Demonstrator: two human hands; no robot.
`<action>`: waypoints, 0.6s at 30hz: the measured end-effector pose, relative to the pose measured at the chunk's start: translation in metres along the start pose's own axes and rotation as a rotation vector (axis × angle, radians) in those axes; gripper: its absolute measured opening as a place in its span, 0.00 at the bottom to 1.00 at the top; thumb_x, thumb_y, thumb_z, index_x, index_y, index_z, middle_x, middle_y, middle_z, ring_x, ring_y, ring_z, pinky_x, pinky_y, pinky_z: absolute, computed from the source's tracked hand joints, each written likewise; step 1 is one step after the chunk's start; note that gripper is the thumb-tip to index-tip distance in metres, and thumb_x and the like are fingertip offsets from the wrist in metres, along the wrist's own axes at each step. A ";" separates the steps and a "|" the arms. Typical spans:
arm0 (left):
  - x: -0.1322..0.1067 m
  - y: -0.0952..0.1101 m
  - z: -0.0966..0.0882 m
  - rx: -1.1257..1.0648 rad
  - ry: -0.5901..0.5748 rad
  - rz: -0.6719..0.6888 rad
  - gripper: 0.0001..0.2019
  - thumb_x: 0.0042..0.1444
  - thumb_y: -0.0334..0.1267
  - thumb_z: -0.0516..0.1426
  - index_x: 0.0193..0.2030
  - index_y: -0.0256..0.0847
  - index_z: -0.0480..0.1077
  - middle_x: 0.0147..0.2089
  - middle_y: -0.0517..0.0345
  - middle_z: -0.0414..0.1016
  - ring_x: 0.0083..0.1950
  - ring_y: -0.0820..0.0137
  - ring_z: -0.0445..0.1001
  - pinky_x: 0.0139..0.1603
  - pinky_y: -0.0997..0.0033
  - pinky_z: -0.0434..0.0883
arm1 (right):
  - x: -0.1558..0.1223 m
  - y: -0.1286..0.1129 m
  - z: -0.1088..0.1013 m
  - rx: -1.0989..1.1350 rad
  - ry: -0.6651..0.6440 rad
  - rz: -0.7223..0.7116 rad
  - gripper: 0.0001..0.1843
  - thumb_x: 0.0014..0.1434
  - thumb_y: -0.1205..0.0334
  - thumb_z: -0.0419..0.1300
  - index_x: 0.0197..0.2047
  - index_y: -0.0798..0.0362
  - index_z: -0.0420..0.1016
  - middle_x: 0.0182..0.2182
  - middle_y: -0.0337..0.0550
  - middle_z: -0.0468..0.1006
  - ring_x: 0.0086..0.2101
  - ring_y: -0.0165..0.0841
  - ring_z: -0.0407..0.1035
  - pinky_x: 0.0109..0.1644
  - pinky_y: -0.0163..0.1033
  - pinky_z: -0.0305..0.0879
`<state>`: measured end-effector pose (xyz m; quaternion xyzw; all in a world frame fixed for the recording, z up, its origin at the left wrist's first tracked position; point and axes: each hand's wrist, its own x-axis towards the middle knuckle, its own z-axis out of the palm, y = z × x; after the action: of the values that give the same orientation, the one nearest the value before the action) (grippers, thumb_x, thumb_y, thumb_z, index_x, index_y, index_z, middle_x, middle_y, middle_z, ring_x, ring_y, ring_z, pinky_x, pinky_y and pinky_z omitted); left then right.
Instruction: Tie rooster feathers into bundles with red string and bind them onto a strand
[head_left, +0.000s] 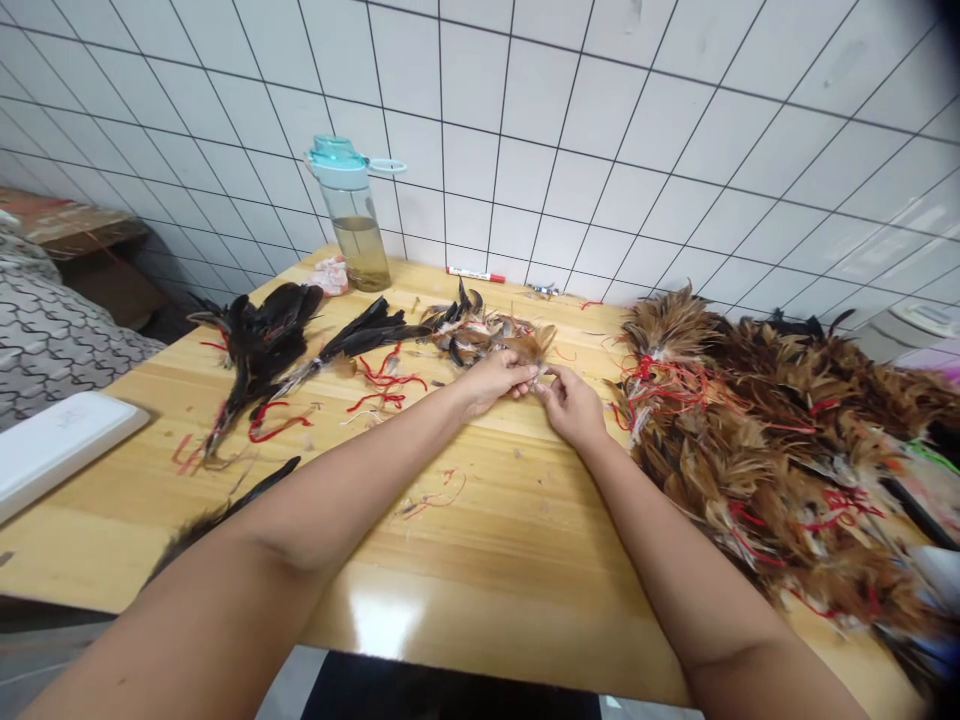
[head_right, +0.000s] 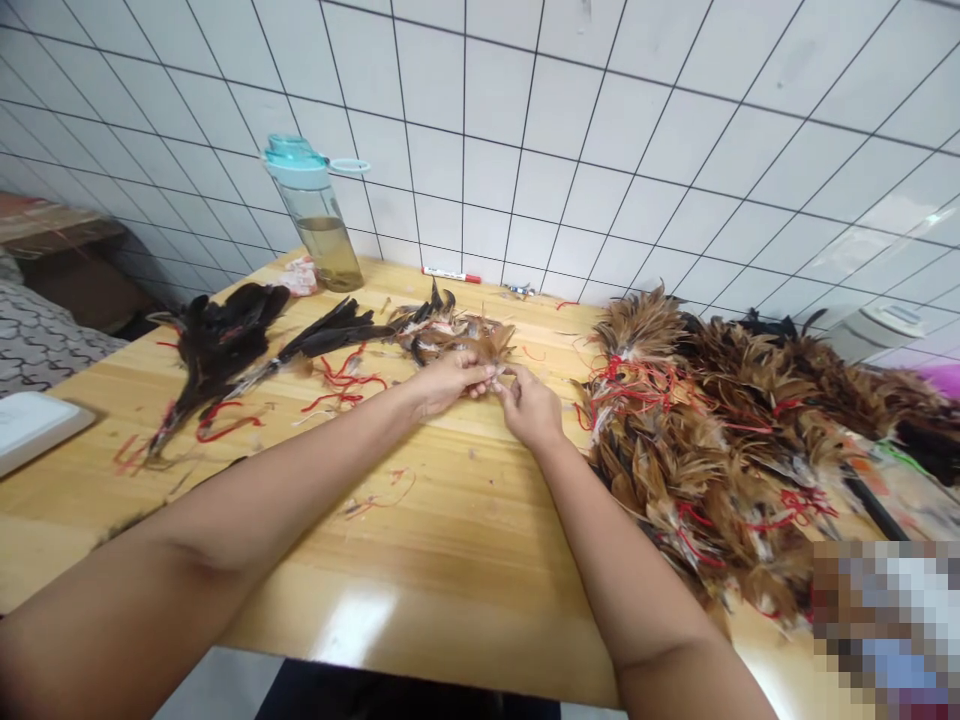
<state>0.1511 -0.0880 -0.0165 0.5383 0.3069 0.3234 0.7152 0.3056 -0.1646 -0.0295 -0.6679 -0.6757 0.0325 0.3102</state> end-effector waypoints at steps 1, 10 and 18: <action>0.000 -0.001 0.000 -0.007 -0.014 0.032 0.10 0.54 0.35 0.65 0.29 0.32 0.69 0.22 0.59 0.70 0.23 0.80 0.66 0.24 0.80 0.61 | 0.001 0.002 0.002 0.047 -0.027 0.013 0.18 0.62 0.53 0.55 0.50 0.52 0.75 0.26 0.40 0.76 0.26 0.34 0.67 0.31 0.37 0.58; 0.002 -0.006 -0.003 -0.067 -0.143 0.078 0.15 0.45 0.38 0.69 0.31 0.32 0.70 0.27 0.58 0.73 0.26 0.79 0.68 0.30 0.77 0.65 | 0.008 0.009 0.010 0.214 -0.119 0.011 0.13 0.62 0.57 0.54 0.32 0.52 0.76 0.29 0.42 0.79 0.31 0.33 0.70 0.38 0.35 0.63; -0.001 -0.002 0.002 0.047 -0.072 0.047 0.12 0.50 0.36 0.67 0.30 0.32 0.68 0.25 0.59 0.70 0.26 0.79 0.66 0.29 0.76 0.61 | 0.004 0.003 0.010 0.025 -0.111 0.001 0.12 0.63 0.59 0.53 0.37 0.50 0.78 0.34 0.45 0.82 0.35 0.35 0.73 0.40 0.38 0.64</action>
<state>0.1524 -0.0899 -0.0184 0.5734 0.2757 0.3132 0.7051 0.3041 -0.1570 -0.0375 -0.6613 -0.6913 0.0781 0.2805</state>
